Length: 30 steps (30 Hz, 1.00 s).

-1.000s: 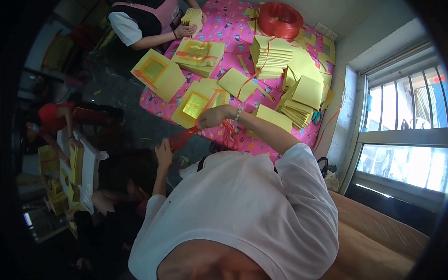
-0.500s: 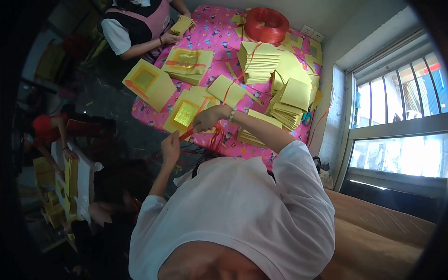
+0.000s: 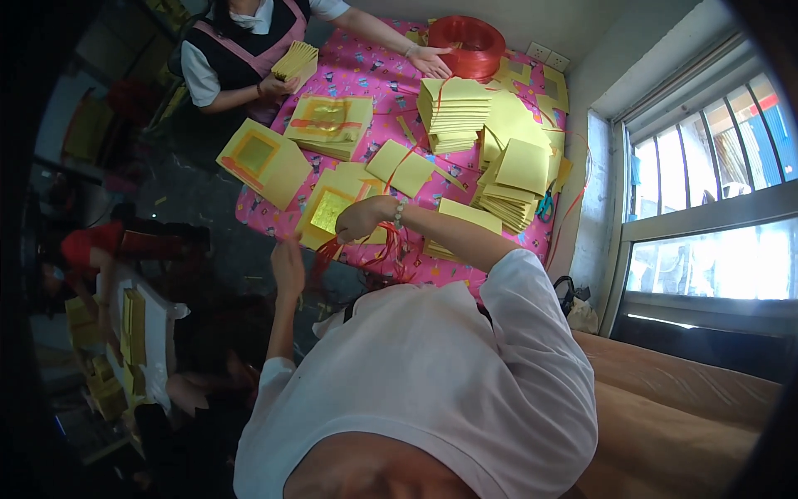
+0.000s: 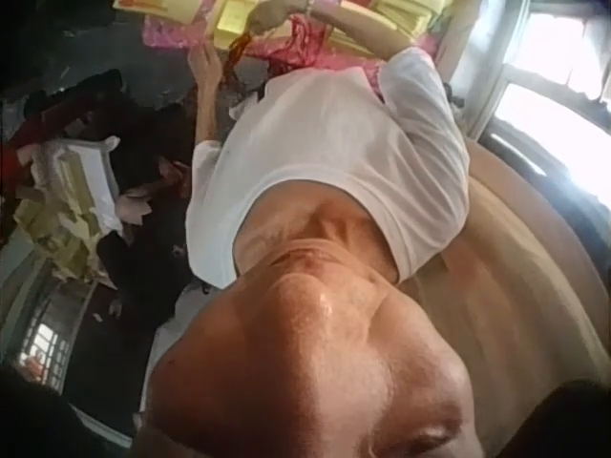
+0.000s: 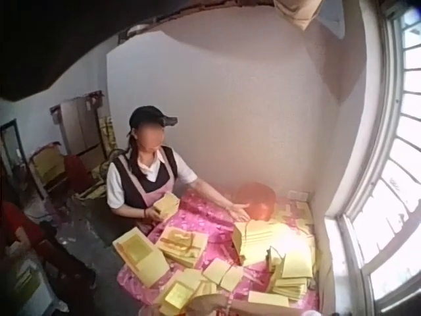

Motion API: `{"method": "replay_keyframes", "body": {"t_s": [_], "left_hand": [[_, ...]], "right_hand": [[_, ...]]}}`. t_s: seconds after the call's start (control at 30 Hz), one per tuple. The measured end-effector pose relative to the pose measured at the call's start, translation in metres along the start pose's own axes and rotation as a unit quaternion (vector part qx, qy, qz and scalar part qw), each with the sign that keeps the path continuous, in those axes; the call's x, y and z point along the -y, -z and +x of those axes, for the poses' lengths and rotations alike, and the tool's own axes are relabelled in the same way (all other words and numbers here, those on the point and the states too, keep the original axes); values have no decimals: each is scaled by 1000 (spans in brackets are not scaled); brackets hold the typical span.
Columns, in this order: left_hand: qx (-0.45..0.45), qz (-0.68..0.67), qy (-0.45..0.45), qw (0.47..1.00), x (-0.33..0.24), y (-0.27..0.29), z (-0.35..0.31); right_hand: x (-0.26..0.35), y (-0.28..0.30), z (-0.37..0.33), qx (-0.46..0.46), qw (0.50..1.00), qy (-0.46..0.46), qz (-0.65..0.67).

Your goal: Bundling stacks of yellow paper with red ribbons.

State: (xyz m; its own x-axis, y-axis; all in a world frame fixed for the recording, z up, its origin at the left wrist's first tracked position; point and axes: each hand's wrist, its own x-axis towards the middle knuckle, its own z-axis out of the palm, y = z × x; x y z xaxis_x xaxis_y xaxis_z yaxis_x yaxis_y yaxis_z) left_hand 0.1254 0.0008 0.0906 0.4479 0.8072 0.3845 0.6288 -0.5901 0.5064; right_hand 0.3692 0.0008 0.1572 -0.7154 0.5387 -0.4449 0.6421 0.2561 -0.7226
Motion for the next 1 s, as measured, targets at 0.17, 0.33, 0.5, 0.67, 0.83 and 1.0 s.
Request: {"method": "replay_keyframes", "body": {"t_s": [0.17,0.33,0.5,0.67,0.83,1.0], "left_hand": [[164,-269,121,941,-75,-17,30],[104,-260,94,955,-84,0,32],[94,-228,182,952,-53,53,13],[125,-209,226,943,-10,40,-33],[176,13,-44,983,-40,41,13],[257,-269,-68,926,-111,31,68]], "right_hand": [[12,11,-7,21,1000,13,-10],[-2,27,-36,61,992,-14,108],[23,64,-98,26,994,-9,101],[21,50,-80,-8,999,42,31],[24,38,-50,-18,998,47,-29],[32,40,-39,2,994,64,-88]]}}
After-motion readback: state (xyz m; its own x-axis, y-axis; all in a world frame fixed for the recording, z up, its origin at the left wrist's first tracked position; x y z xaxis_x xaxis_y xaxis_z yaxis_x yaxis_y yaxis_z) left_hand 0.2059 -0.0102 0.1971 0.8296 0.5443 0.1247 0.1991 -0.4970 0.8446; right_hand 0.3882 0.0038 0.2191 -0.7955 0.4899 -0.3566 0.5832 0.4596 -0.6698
